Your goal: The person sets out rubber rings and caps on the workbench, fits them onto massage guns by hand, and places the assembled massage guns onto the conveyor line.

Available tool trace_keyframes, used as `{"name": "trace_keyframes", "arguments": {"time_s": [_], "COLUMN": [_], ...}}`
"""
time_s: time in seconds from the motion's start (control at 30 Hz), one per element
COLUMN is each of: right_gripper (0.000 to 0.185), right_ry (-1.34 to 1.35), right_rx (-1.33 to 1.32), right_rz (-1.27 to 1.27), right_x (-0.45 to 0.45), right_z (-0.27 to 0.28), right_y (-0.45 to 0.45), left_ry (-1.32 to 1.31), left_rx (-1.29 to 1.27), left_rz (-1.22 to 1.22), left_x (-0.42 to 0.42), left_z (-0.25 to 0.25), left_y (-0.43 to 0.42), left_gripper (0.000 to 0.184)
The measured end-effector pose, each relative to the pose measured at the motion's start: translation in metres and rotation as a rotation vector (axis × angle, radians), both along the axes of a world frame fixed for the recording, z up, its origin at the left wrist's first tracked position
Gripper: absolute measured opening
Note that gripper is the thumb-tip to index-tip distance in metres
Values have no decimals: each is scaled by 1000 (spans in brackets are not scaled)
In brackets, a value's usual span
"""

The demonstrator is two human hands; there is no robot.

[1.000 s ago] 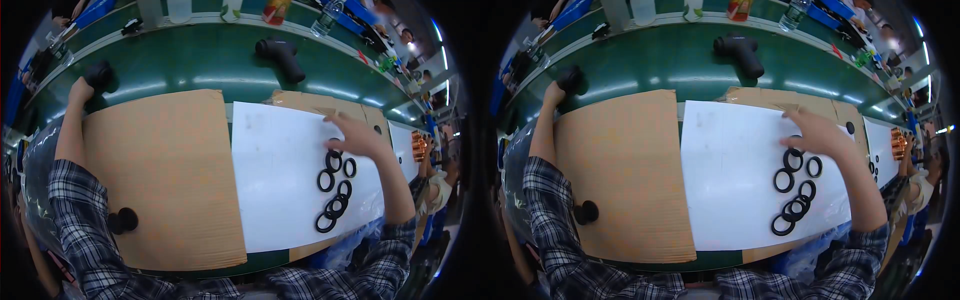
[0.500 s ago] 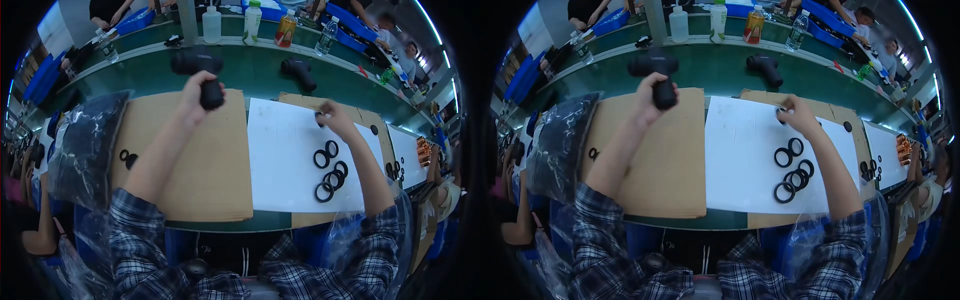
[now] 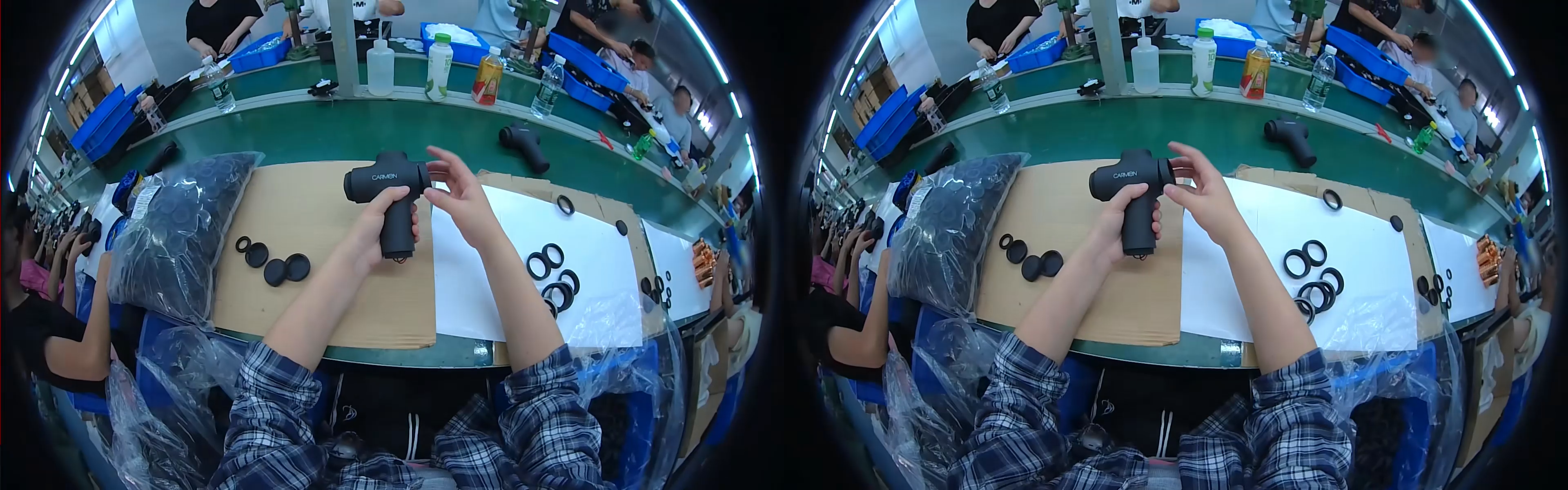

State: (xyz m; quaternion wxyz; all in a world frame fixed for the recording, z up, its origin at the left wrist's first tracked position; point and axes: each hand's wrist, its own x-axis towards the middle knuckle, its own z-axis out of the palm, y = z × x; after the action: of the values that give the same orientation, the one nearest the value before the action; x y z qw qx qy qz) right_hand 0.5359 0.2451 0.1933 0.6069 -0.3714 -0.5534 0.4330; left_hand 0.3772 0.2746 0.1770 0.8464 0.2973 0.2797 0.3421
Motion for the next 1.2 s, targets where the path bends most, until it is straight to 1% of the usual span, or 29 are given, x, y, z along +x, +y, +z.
{"name": "trace_keyframes", "arguments": {"time_s": [0.07, 0.17, 0.27, 0.3, 0.47, 0.6, 0.8, 0.9, 0.97, 1.0, 1.03, 1.07, 1.1, 1.2], "right_gripper": [46, 48, 47, 43, 44, 45, 46, 41, 28, 23, 22, 26, 31, 43], "right_ry": [-133, -186, -133, -142, -191, -171, -262, -288, -274, -264, -288, -314, -336, -365], "right_rx": [-23, 0, -6, 4, 32, 79, 103, 163, 4, -76, -221, -361, -499, -243], "right_rz": [48, 44, 22, 13, 11, -1, -11, -67, -79, -86, -28, 29, 85, -6], "right_x": [6, 11, 12, 12, 12, 13, 13, 8, 11, 13, 17, 24, 26, 18], "right_z": [-1, 1, 1, 1, 1, -2, 2, 3, -2, -4, -4, 0, 4, 3], "right_y": [2, 2, 1, 1, -3, -4, -7, -8, -6, -4, -3, -1, -1, -9], "left_ry": [-1, 18, -15, -10, 66, 58, 36, 32, 32, 81, 125, 166, 154, 129], "left_rx": [-48, -48, -67, -59, 13, 3, -2, 6, 6, 67, 123, 185, 202, 212], "left_rz": [-26, -39, -52, -54, -63, -57, -78, -76, -64, -82, -97, -113, -106, -101], "left_x": [0, 2, 3, 3, -1, -1, -3, -3, -1, -3, -4, -3, -2, -2], "left_z": [-2, 0, 1, 1, 2, 5, 6, 6, 4, 2, -1, -2, -1, 3], "left_y": [1, -1, -3, -3, -4, -6, -8, -9, -10, -9, -9, -9, -8, -9], "left_gripper": [31, 34, 34, 33, 33, 33, 32, 31, 30, 29, 29, 29, 29, 28]}}
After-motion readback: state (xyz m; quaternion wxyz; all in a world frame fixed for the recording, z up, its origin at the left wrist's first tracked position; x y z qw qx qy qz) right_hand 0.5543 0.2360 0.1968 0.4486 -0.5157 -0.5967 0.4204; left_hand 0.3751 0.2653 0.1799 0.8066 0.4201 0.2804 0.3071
